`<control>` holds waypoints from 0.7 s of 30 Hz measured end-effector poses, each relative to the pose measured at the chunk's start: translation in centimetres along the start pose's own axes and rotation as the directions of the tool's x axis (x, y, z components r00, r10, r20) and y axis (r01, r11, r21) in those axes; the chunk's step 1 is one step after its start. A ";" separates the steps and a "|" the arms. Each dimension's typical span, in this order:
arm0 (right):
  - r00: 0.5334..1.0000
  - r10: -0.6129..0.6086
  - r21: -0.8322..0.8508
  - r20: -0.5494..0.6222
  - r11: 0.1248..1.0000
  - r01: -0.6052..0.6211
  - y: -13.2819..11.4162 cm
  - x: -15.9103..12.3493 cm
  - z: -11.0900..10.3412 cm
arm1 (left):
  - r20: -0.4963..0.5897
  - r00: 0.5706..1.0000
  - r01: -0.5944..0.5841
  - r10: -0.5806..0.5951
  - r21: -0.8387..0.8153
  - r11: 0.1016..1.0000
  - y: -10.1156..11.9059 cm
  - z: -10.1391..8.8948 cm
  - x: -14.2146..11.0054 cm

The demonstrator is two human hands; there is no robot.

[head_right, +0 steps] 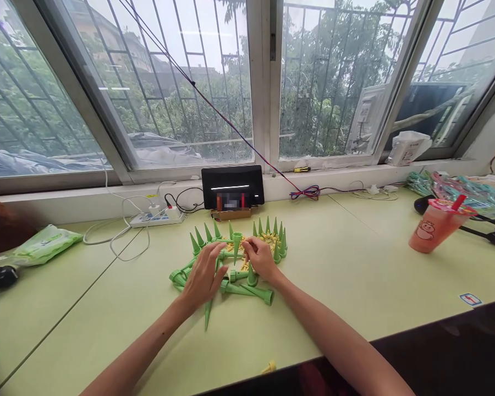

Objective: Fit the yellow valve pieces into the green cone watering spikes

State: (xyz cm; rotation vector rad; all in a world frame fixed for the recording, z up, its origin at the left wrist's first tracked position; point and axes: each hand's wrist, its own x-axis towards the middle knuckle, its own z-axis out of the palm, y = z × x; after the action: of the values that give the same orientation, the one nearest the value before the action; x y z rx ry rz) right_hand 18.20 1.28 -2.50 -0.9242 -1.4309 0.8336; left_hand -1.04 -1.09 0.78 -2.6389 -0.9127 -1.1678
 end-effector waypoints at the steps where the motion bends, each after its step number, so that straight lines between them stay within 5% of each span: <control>1: 1.000 -0.002 0.001 -0.001 1.000 0.002 0.0 0.0 0.0 | -0.054 0.994 0.097 -0.100 -0.049 0.994 -0.1 0.2 0.2; 5: 1.000 -0.019 0.003 0.024 1.000 0.019 -0.2 -0.3 -0.1 | -0.181 0.899 0.370 -0.400 -0.179 0.912 -0.8 1.0 0.4; 10: 0.995 -0.051 -0.032 0.086 0.998 0.054 -0.3 -0.5 -0.2 | 0.029 0.924 0.379 -0.381 -0.203 0.903 -0.6 1.1 -0.3; 16: 0.987 -0.115 -0.112 0.111 0.986 0.127 0.2 -0.5 -0.2 | 0.155 0.830 0.546 -0.535 -0.414 0.728 0.1 0.5 0.1; 21: 0.966 -0.211 -0.229 0.151 0.943 0.242 0.2 -0.6 -0.1 | 0.282 0.799 0.580 -0.531 -0.591 0.560 -0.2 0.6 0.2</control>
State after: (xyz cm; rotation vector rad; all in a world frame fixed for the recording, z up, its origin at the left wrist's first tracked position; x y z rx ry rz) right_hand 18.35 0.82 -2.91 -0.8808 -1.7424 0.5568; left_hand -0.62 -0.66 0.50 -3.0093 -1.7356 -1.8372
